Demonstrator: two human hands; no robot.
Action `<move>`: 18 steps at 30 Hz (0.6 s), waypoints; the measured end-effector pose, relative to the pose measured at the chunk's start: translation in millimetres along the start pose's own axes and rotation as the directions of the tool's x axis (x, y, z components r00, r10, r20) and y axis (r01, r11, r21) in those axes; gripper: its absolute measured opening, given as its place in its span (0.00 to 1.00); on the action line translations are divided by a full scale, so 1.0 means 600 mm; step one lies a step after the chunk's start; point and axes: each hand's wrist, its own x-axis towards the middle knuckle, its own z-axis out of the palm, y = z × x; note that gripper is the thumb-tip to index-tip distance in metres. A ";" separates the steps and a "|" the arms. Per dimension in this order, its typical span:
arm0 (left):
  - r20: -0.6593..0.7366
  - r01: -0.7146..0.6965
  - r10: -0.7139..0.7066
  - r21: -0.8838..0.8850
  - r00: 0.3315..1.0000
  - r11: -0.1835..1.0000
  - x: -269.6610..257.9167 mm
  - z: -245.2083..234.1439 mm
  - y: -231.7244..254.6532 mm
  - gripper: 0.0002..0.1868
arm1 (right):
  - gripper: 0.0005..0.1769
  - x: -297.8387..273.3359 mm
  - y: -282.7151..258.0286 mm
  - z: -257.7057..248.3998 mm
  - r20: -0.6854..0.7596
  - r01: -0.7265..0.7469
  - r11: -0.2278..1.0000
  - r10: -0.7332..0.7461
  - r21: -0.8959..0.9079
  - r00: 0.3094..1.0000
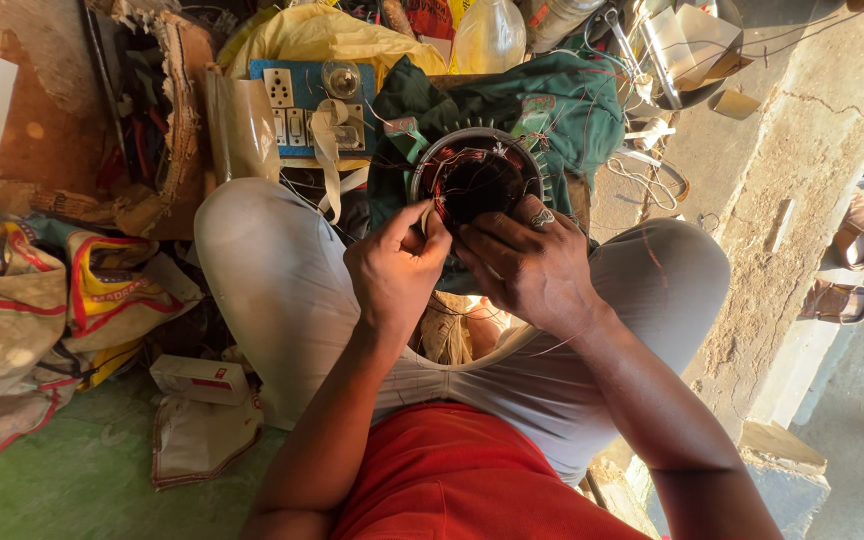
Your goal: The person sits on the floor and uses shears to cut a piece of cardboard, which is then inserted into a motor stator. The person then uses their hands to arrange and secure copper wires within the stator slots.
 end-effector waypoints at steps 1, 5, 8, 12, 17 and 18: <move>0.013 0.012 -0.012 0.006 1.000 1.000 0.004 -0.001 0.002 0.06 | 0.11 0.000 0.000 0.000 0.007 -0.002 1.000 0.002 -0.003 1.000; 0.140 0.066 -0.075 0.067 0.987 0.996 0.025 -0.013 0.011 0.05 | 0.10 -0.001 -0.001 0.000 0.028 -0.011 1.000 0.011 -0.017 1.000; 0.205 0.099 -0.111 0.068 0.972 0.993 0.034 -0.022 0.021 0.08 | 0.10 0.000 -0.002 0.001 0.015 -0.003 1.000 0.003 -0.017 1.000; 0.228 0.132 -0.146 0.074 0.963 0.988 0.039 -0.025 0.030 0.08 | 0.09 -0.002 -0.002 0.002 -0.002 -0.004 1.000 0.004 -0.021 1.000; 0.179 -0.040 0.016 0.136 0.984 0.990 0.026 -0.042 0.031 0.14 | 0.09 0.002 -0.007 0.001 0.001 -0.051 0.999 0.051 0.008 0.999; 0.115 -0.092 0.081 0.091 0.990 0.992 0.024 -0.043 0.029 0.13 | 0.08 0.003 -0.010 0.002 -0.001 -0.069 0.998 0.069 0.013 0.998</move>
